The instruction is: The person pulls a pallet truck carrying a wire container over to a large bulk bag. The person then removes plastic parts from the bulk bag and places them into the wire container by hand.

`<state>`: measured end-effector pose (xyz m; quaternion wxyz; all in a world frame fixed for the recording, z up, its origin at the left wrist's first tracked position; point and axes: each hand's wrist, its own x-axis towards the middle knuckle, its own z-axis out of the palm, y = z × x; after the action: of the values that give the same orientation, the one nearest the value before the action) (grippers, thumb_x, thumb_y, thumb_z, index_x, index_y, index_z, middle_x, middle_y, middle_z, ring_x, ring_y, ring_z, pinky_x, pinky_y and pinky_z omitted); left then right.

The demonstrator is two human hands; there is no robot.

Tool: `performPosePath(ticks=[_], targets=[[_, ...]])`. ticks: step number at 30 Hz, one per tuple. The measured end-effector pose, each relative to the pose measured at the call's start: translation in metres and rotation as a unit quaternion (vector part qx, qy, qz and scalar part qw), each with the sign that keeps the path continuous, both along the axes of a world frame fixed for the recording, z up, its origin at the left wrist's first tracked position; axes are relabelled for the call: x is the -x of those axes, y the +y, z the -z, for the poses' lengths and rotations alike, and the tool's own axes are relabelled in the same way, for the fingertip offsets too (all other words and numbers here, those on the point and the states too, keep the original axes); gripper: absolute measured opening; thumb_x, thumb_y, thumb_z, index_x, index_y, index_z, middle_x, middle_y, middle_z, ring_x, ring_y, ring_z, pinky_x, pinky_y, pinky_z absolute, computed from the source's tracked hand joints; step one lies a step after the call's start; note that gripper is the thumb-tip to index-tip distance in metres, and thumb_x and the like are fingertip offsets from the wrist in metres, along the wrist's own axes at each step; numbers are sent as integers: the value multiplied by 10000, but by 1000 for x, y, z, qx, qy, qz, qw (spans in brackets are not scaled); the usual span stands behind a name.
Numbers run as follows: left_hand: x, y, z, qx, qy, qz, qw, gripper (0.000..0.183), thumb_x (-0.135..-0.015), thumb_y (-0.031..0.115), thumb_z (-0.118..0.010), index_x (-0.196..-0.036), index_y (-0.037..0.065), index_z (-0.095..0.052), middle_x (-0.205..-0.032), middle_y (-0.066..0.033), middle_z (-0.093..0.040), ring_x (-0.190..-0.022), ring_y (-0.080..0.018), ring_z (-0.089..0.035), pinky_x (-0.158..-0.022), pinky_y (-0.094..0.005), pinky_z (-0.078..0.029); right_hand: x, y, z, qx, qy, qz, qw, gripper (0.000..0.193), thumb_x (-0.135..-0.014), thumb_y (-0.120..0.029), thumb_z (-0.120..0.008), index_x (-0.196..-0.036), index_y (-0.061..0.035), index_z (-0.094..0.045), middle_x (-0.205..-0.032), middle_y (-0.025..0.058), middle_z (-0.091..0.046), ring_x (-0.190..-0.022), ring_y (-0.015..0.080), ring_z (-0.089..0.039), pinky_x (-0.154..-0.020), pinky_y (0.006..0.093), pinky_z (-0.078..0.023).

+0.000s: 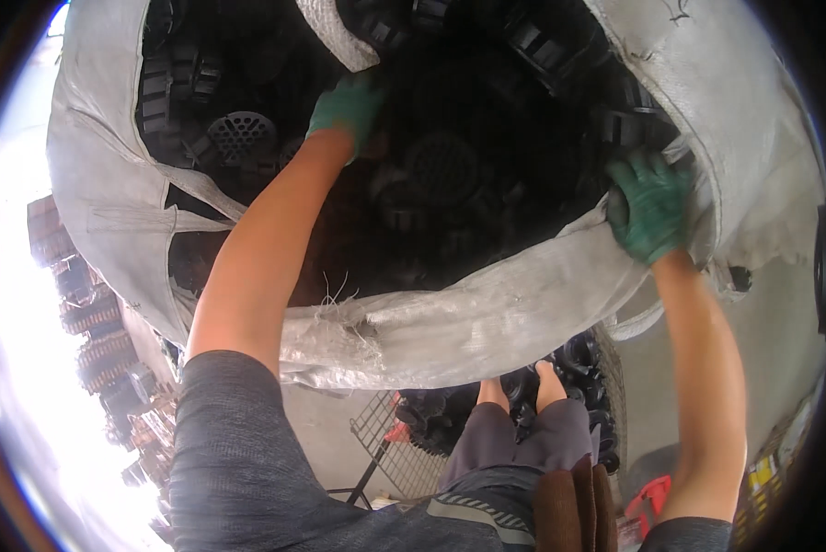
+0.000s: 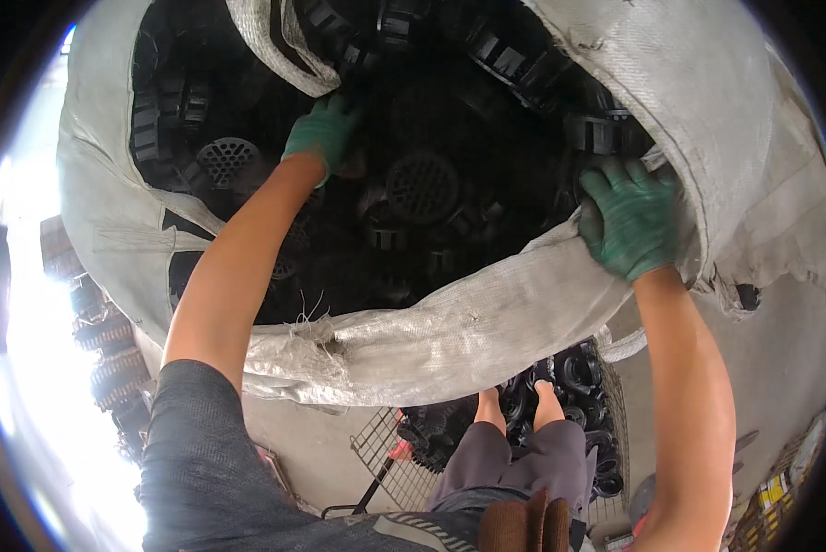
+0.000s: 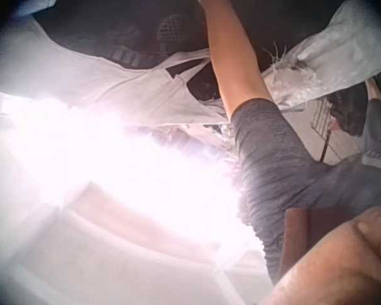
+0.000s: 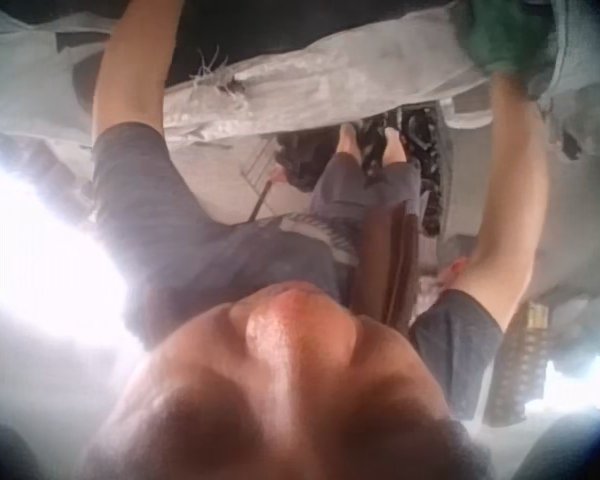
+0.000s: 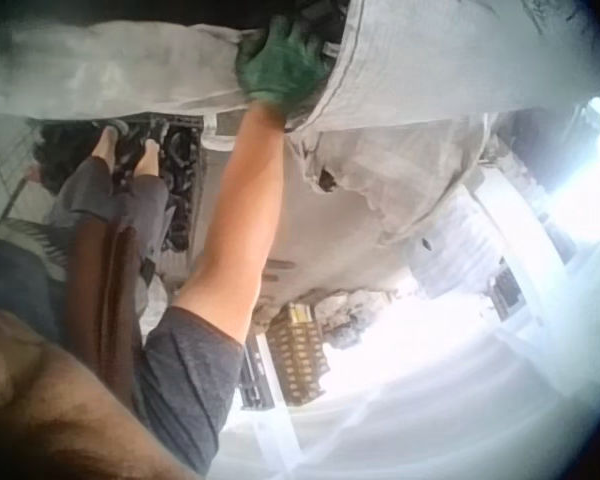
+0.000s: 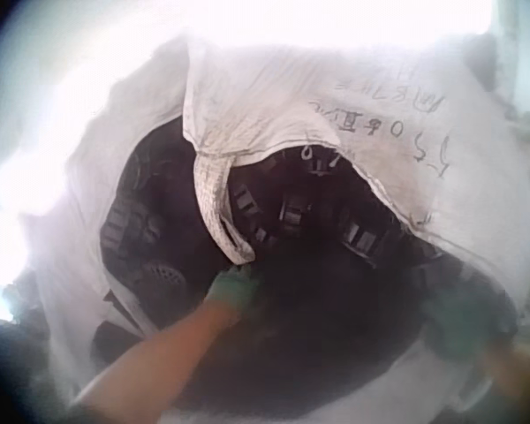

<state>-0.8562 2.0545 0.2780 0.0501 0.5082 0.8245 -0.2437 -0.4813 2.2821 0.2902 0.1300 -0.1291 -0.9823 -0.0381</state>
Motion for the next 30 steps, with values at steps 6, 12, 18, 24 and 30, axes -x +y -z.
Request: performPosePath(ticks=[6, 12, 18, 24, 30], targets=[[-46, -32, -35, 103, -51, 1, 993, 435, -848, 242, -745, -1253, 119, -639, -1317, -158, -586, -1195, -369, -577, -942, -467, -516, 1, -3, -7, 64, -45, 11, 997, 294, -830, -280, -606, -1072, -122, -659, -1166, 54, -620, -1060, 276, -568, -898, 444, -472], [-62, -73, -36, -107, -406, -319, 850, 768, -846, 552, -741, -1369, 24, -543, -1301, -180, -611, -1170, -327, -607, -994, -423, -506, 1, -3, -5, 72, -30, 3, 997, 298, -824, -264, -610, -1075, -111, -660, -1171, 61, -624, -1051, 282, -570, -891, 458, -469], [-55, -67, 59, -251, -575, -516, 584, 960, -890, 630, -672, -1533, -7, -353, -1464, -225, -497, -1299, -314, -534, -1075, -424, -472, 3, -2, -6, 51, -33, -1, 998, 304, -818, -273, -609, -1076, -122, -662, -1159, 47, -619, -1040, 278, -573, -888, 466, -454], [-55, -54, 111, -213, -454, -472, 725, 936, -919, 647, -595, -1565, 32, -310, -1515, -212, -467, -1349, -358, -497, -1110, -433, -421, 1, -2, -5, 45, -28, 1, 999, 280, -818, -281, -610, -1051, -130, -649, -1162, 40, -617, -1031, 273, -570, -880, 466, -457], [-53, -54, 127, -278, -582, -541, 540, 873, -928, 512, -670, -1578, 72, -287, -1519, -210, -456, -1347, -339, -499, -1066, -456, -470, 3, -3, -7, 73, -39, 3, 997, 265, -830, -277, -618, -1053, -134, -636, -1170, 34, -616, -1044, 273, -567, -880, 451, -471]])
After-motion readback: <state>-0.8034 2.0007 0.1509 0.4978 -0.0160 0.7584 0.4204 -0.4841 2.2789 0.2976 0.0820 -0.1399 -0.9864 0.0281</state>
